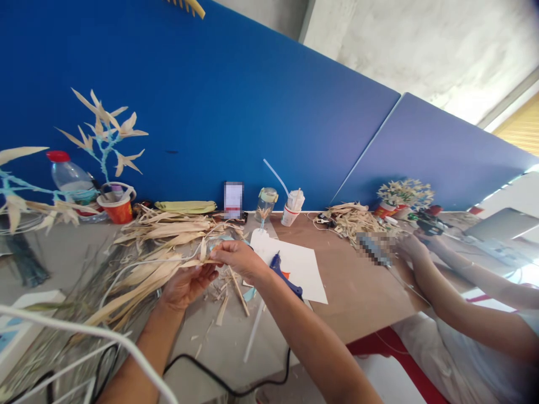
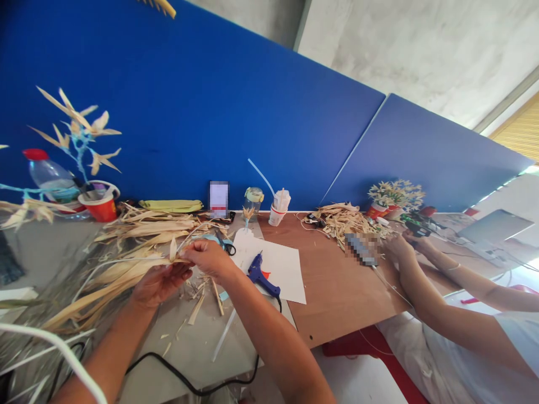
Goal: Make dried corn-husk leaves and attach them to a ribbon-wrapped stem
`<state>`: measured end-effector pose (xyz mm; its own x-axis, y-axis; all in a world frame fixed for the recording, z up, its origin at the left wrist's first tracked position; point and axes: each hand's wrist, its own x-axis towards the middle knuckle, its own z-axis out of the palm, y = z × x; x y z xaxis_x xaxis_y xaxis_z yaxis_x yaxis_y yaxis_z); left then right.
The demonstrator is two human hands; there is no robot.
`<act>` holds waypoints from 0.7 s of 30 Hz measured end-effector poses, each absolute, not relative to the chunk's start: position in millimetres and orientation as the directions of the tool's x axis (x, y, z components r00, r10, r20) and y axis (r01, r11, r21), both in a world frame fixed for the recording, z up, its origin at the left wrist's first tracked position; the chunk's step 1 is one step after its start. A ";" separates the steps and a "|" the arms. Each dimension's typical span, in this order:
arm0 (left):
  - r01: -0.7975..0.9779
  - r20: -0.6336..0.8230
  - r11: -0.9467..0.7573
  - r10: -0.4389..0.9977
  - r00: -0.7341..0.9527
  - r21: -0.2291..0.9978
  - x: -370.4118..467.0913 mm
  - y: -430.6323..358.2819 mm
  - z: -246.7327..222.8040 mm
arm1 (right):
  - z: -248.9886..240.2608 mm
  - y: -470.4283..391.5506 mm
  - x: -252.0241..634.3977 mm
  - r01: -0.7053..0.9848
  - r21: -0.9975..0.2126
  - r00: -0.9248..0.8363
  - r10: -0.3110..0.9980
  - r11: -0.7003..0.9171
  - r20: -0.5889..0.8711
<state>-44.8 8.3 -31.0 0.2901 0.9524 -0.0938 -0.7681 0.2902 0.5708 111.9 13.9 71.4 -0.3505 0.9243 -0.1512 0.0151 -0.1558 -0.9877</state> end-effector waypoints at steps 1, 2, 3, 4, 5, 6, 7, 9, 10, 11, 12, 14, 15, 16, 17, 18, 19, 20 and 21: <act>-0.768 -0.083 0.285 0.953 0.291 0.574 -44.4 7.8 -29.5 | 73.1 12.6 115.2 0.022 -0.988 -0.342 0.928 -0.150 -0.149; -0.769 -0.061 0.275 0.953 0.295 0.577 -43.8 7.0 -27.4 | 75.1 10.7 120.2 0.037 -0.991 -0.325 0.936 -0.132 -0.137; -0.771 -0.032 0.265 0.952 0.303 0.579 -43.0 6.1 -24.8 | 77.0 8.1 127.3 0.067 -0.993 -0.303 0.946 -0.101 -0.117; -0.773 0.008 0.253 0.949 0.316 0.581 -42.0 5.1 -22.1 | 78.6 4.8 136.7 0.116 -0.992 -0.275 0.958 -0.052 -0.083; -0.779 0.047 0.242 0.943 0.329 0.579 -41.0 4.1 -19.5 | 79.3 1.0 148.0 0.201 -0.979 -0.230 0.973 0.014 -0.033; -0.781 0.075 0.240 0.936 0.343 0.577 -39.9 3.3 -17.3 | 78.7 -3.3 161.1 0.315 -0.946 -0.191 0.982 0.075 0.014; -0.780 0.094 0.239 0.930 0.355 0.578 -39.0 2.7 -15.6 | 76.7 -7.8 175.4 0.439 -0.892 -0.165 0.985 0.110 0.041; -0.774 0.109 0.242 0.922 0.371 0.585 -37.6 2.2 -14.2 | 68.1 -17.1 204.9 0.662 -0.744 -0.075 0.996 0.089 0.052; -0.771 0.112 0.241 0.921 0.373 0.590 -37.3 2.3 -14.4 | 61.9 -21.7 218.9 0.755 -0.654 -0.012 0.999 0.044 0.053; -0.768 0.112 0.239 0.921 0.374 0.594 -37.1 2.6 -15.0 | 55.0 -26.3 231.3 0.830 -0.558 0.033 0.999 -0.012 0.029; -0.766 0.112 0.240 0.920 0.375 0.596 -37.2 3.1 -15.8 | 48.0 -30.7 241.8 0.882 -0.466 0.081 0.997 -0.075 -0.005; -0.762 0.107 0.247 0.918 0.382 0.598 -37.6 4.1 -17.4 | 35.6 -38.5 255.7 0.945 -0.298 0.116 0.991 -0.132 -0.070; -0.761 0.106 0.250 0.917 0.385 0.598 -37.9 4.5 -18.0 | 30.9 -41.5 259.2 0.962 -0.233 0.125 0.987 -0.146 -0.102; -0.761 0.106 0.251 0.917 0.385 0.598 -38.2 4.8 -18.4 | 27.2 -43.7 260.7 0.972 -0.180 0.130 0.982 -0.154 -0.136; -0.763 0.108 0.247 0.918 0.382 0.598 -38.5 5.0 -18.5 | 24.4 -44.8 260.7 0.978 -0.140 0.133 0.977 -0.157 -0.166; -0.765 0.111 0.242 0.919 0.378 0.597 -38.7 5.0 -18.4 | 22.4 -44.9 259.8 0.981 -0.113 0.134 0.973 -0.157 -0.189; -0.766 0.114 0.236 0.921 0.373 0.598 -38.9 4.8 -18.2 | 20.7 -44.1 258.4 0.984 -0.094 0.132 0.970 -0.154 -0.203; -0.767 0.118 0.231 0.922 0.370 0.599 -39.0 4.5 -17.8 | 19.2 -42.6 257.0 0.986 -0.082 0.127 0.970 -0.146 -0.208; -0.766 0.120 0.229 0.921 0.370 0.600 -39.1 4.3 -17.4 | 17.5 -40.6 255.9 0.987 -0.075 0.121 0.971 -0.139 -0.209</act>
